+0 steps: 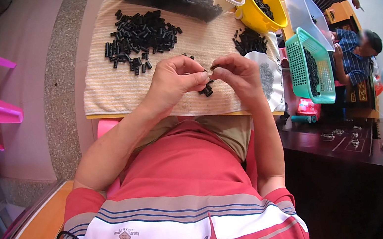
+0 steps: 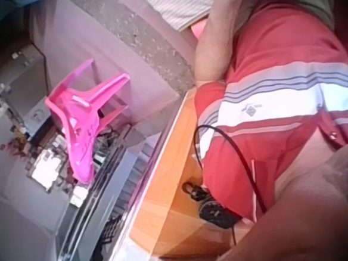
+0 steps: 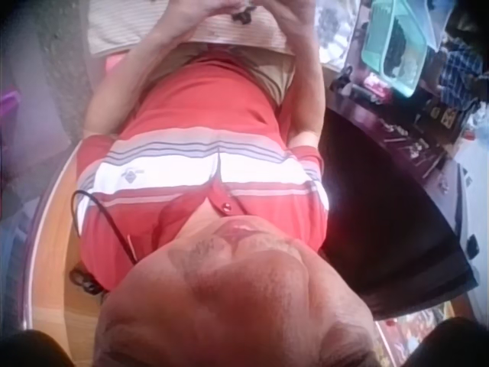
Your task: The person assembles small plastic connectors by inserting metal pieces into them by hand. The person then takes additional plastic connectors from a container and places them on the towel.
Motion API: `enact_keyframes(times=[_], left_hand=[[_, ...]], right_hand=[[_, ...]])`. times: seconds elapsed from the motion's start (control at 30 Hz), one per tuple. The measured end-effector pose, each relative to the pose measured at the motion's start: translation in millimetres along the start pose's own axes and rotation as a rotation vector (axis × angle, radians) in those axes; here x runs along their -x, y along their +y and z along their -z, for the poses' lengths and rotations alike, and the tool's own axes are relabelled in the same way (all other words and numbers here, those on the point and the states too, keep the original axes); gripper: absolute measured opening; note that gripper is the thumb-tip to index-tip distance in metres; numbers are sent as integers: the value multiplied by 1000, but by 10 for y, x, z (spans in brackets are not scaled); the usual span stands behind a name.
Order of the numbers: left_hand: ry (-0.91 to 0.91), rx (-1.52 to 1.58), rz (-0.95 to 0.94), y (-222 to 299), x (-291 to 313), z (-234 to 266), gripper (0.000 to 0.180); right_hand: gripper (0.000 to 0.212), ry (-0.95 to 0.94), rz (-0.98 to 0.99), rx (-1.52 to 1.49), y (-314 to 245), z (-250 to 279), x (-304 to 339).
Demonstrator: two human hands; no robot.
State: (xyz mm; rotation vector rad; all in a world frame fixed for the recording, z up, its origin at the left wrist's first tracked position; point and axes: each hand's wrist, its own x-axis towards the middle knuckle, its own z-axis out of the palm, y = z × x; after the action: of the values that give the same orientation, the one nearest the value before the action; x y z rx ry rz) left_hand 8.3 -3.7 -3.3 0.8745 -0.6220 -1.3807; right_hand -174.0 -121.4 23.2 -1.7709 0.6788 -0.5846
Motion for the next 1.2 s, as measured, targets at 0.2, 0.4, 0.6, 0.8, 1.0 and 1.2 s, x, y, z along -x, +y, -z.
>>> enact_keyframes(times=[0.2,0.4,0.6,0.8,1.0,1.2], left_hand=[[-21,-116,-40,8,11,-26,15],[-22,-128,-70,-2,18,-45,13],[-17,-121,-67,-2,25,-53,16],[-29,-134,-68,-10,23,-59,17],[-14,-183,-101,-21,36,-88,16],[80,-324,-232,-49,62,-140,14]], right_hand=[[19,-32,2,-154,-97,-40,56],[17,-80,133,-85,-19,-20,55],[21,-87,269,184,-139,3,56],[19,-104,294,191,-143,3,75],[18,-51,230,129,-128,-42,113],[12,-25,202,-20,-117,-130,169]])
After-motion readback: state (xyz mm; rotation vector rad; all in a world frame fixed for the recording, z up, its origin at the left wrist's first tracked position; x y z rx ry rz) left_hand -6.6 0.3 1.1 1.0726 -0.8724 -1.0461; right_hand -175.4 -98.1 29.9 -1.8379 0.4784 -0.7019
